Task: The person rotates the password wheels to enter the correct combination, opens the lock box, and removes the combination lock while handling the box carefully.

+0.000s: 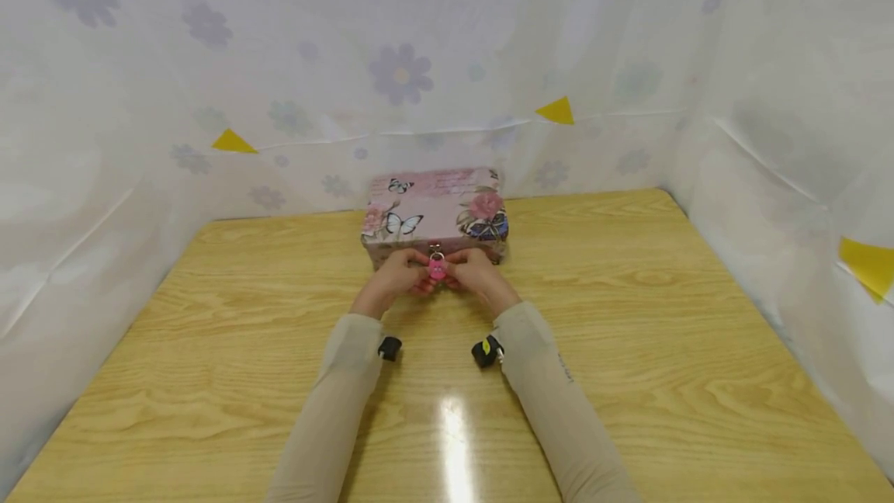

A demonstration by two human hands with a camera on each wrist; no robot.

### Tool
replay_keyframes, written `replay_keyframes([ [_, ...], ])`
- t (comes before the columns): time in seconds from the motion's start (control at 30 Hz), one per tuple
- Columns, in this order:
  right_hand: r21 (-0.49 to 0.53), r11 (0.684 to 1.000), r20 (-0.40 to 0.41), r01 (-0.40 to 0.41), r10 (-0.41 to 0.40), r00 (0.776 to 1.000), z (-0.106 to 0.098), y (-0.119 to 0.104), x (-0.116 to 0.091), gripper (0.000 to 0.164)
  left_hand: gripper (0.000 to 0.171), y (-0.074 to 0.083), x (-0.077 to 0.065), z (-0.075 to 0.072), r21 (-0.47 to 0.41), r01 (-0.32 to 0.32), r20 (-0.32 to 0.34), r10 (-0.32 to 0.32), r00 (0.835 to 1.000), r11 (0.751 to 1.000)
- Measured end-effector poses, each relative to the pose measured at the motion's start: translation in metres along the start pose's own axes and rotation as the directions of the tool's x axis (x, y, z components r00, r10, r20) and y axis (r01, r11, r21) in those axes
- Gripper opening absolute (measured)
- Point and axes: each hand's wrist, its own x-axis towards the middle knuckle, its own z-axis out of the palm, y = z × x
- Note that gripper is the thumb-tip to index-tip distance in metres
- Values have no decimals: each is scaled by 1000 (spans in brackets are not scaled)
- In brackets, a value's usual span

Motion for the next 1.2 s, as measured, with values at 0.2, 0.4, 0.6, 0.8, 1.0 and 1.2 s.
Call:
replay_keyframes([
  [0.2, -10, 1000, 6, 16, -16, 1000, 1, 1, -1, 37, 17, -1, 1, 0, 1, -2, 0, 2, 1000, 1000],
  [0.4, -3, 1000, 7, 19, -18, 1000, 1, 0, -3, 37, 18, -2, 1, 1, -5, -1, -2, 1, 1000, 1000],
  [0.6, -15, 1000, 10, 4, -4, 1000, 2, 0, -2, 34, 16, -1, 0, 1, -10, 5, -9, -5, 1000, 1000],
  [0.8, 3, 1000, 18, -7, 7, 1000, 1, 1, -3, 33, 16, -1, 0, 1, -5, 1, -5, -1, 1000, 1000],
  [1.0, -27, 1000, 5, 15, -15, 1000, 1, 1, -1, 33, 17, -1, 0, 0, 5, 4, -1, -4, 1000, 1000],
  [1.2, -45, 998, 3, 36, -36, 999, 1, 0, -1, 33, 17, 1, 0, 0, 16, 8, -2, -8, 1000, 1000],
])
